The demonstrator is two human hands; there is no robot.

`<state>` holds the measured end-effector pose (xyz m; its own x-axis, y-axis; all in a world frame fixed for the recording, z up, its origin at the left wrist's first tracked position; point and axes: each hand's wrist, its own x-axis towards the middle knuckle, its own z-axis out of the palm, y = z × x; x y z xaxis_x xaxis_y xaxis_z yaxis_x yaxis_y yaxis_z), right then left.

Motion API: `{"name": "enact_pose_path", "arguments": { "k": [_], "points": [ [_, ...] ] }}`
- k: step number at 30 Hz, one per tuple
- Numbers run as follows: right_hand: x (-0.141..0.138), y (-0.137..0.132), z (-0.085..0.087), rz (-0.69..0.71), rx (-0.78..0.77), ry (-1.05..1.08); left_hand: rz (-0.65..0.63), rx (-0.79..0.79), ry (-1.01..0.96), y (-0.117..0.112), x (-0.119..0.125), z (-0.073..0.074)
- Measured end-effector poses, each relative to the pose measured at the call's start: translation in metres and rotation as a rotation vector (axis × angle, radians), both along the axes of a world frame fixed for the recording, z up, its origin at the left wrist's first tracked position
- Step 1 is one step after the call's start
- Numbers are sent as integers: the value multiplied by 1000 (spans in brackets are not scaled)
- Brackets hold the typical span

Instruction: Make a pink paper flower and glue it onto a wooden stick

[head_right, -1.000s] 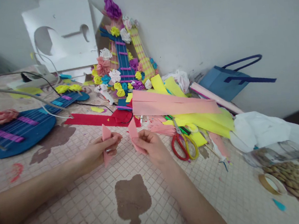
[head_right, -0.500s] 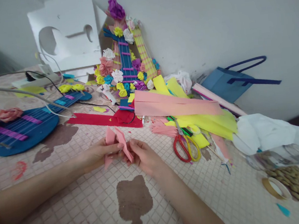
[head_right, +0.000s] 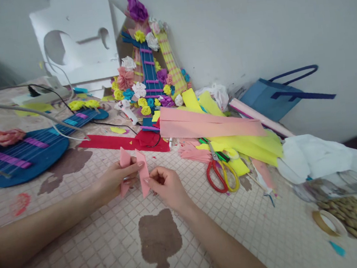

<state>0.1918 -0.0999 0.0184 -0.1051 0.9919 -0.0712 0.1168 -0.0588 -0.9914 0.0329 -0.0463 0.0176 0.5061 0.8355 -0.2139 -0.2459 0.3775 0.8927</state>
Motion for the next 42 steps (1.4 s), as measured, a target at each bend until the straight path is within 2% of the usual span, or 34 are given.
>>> {"name": "enact_pose_path", "arguments": {
  "k": [4,7,10,13,15,17,22,28,33,37,42],
  "points": [
    [2,3,0,10,-20,17,-58,3,2,-1,0,1],
    [25,12,5,48,42,-92,-38,-23,15,-2,1,2],
    [69,24,12,-154,298,-362,3,-73,14,-2,2,4],
    [115,31,14,-343,464,-786,-8,-94,10,0,2,3],
    [136,34,10,-343,522,-1018,-25,-93,13,0,2,2],
    [146,37,5,-309,560,-1141,-28,-92,16,1,2,1],
    [145,43,-6,-230,579,-1266,-32,-98,19,1,2,0],
    [147,41,-5,-200,538,-1301,-45,-115,4,1,2,2],
    [150,41,-6,-133,564,-1284,-44,-106,11,1,2,3],
    [149,42,-7,-150,565,-1302,-53,-113,-3,2,2,0],
    [147,41,1,-224,572,-1264,-56,-120,-24,3,1,-3]
  ]
}}
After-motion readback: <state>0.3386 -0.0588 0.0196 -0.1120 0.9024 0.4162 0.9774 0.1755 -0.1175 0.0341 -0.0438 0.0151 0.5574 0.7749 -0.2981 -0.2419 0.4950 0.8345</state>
